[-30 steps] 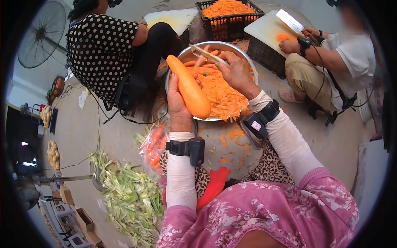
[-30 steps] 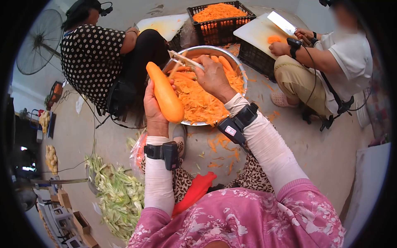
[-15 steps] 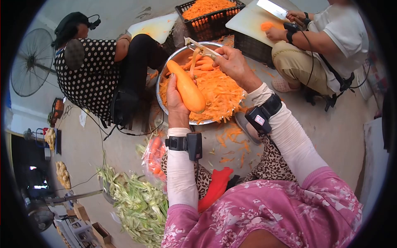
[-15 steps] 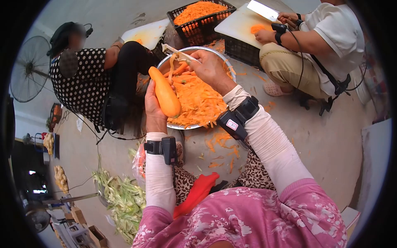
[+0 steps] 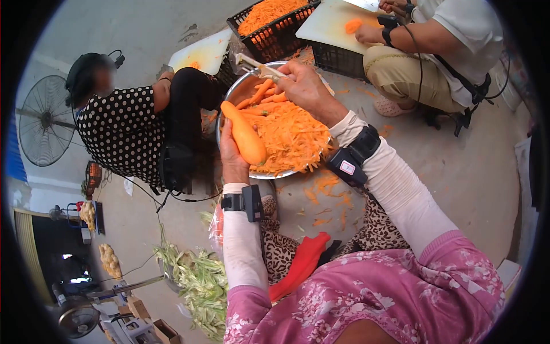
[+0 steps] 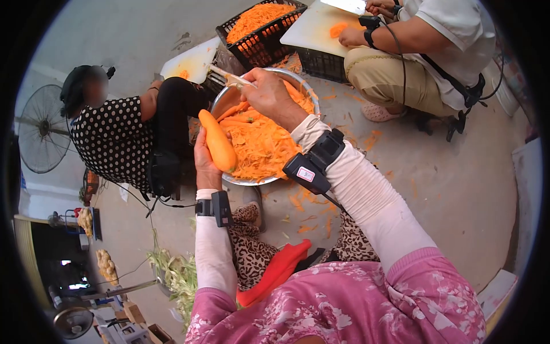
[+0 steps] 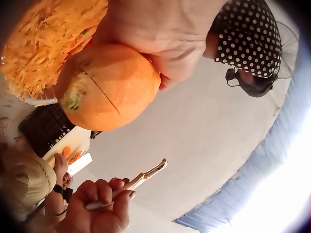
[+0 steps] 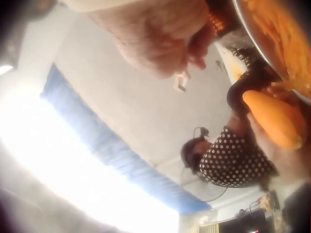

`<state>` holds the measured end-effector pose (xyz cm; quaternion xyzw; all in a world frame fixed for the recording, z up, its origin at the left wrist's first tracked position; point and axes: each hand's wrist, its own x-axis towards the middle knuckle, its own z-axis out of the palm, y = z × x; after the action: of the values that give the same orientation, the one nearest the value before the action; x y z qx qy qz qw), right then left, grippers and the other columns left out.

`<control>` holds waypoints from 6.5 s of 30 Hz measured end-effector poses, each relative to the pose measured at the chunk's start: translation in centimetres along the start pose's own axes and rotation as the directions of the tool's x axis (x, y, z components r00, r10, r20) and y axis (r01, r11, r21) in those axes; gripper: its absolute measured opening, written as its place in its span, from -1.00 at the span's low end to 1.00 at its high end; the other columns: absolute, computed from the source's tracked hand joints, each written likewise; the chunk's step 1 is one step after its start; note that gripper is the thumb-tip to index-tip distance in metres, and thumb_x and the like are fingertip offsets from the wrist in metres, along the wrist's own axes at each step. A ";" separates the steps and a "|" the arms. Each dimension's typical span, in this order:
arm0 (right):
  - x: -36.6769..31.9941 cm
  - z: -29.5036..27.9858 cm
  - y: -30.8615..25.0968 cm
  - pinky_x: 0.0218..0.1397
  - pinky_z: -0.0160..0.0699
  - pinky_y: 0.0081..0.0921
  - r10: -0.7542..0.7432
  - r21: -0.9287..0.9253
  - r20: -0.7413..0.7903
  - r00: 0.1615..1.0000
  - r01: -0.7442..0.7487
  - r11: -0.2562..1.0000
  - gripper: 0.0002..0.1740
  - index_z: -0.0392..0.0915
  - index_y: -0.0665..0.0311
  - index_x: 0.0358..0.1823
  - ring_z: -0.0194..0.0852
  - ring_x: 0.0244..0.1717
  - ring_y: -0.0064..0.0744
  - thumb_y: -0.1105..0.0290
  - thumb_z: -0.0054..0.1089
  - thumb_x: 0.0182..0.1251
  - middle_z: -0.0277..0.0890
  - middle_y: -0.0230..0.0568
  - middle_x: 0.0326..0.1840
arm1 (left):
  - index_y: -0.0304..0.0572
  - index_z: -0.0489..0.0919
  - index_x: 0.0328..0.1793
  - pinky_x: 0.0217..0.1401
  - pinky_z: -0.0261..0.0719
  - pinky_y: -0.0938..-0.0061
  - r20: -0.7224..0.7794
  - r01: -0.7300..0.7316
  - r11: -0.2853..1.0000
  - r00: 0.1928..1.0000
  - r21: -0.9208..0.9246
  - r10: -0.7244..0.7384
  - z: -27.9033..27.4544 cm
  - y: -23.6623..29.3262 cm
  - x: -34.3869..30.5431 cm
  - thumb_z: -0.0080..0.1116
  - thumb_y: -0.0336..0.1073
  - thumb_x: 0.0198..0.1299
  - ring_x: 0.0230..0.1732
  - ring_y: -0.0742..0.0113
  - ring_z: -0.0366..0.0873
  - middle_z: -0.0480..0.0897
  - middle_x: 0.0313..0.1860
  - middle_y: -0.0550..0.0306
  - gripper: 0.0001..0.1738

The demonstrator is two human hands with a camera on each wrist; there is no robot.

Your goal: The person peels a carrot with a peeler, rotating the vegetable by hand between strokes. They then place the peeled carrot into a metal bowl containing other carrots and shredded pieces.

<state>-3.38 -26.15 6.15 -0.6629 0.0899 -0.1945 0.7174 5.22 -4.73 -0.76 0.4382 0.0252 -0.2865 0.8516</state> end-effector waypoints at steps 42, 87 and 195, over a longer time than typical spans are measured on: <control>-1.4 1.4 -0.3 -0.32 0.39 -0.64 -0.023 -0.178 0.247 0.969 0.069 0.982 -0.70 0.51 0.44 -0.23 0.44 -0.41 -0.61 0.28 0.05 0.30 0.52 -0.33 -0.46 | -0.49 0.43 -0.03 -0.34 0.53 0.49 0.199 -0.005 0.979 0.979 -0.203 0.047 1.7 1.8 -1.4 0.01 0.03 0.23 -0.37 0.28 0.41 0.48 -0.40 -0.02 -0.43; -0.9 2.4 0.3 -0.37 0.47 -0.55 -0.077 -0.223 0.412 0.908 0.182 0.958 -0.76 0.57 0.34 -0.23 0.47 -0.45 -0.57 0.28 0.13 0.30 0.52 -0.34 -0.47 | -0.35 0.40 0.10 -0.22 0.50 0.37 0.204 -0.007 0.973 0.977 -0.232 0.055 -1.3 1.4 -3.4 -0.30 0.17 0.37 -0.30 0.19 0.43 0.50 -0.37 -0.05 -0.35; 1.1 0.2 7.4 -0.15 0.51 -0.14 0.031 -0.855 0.310 0.950 0.264 0.446 -0.79 0.59 0.33 -0.28 0.56 -0.18 0.00 0.33 0.12 0.18 0.58 0.01 -0.32 | -0.32 0.44 0.02 -0.21 0.52 0.40 0.199 0.153 0.936 0.976 -0.316 -0.093 0.3 1.0 -5.8 -0.05 0.04 0.32 -0.28 0.21 0.41 0.45 -0.28 -0.05 -0.50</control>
<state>-1.16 -26.04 -0.95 -0.9639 0.0293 -0.0721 0.2547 0.86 -1.83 1.89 0.2597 0.0228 -0.3697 0.8919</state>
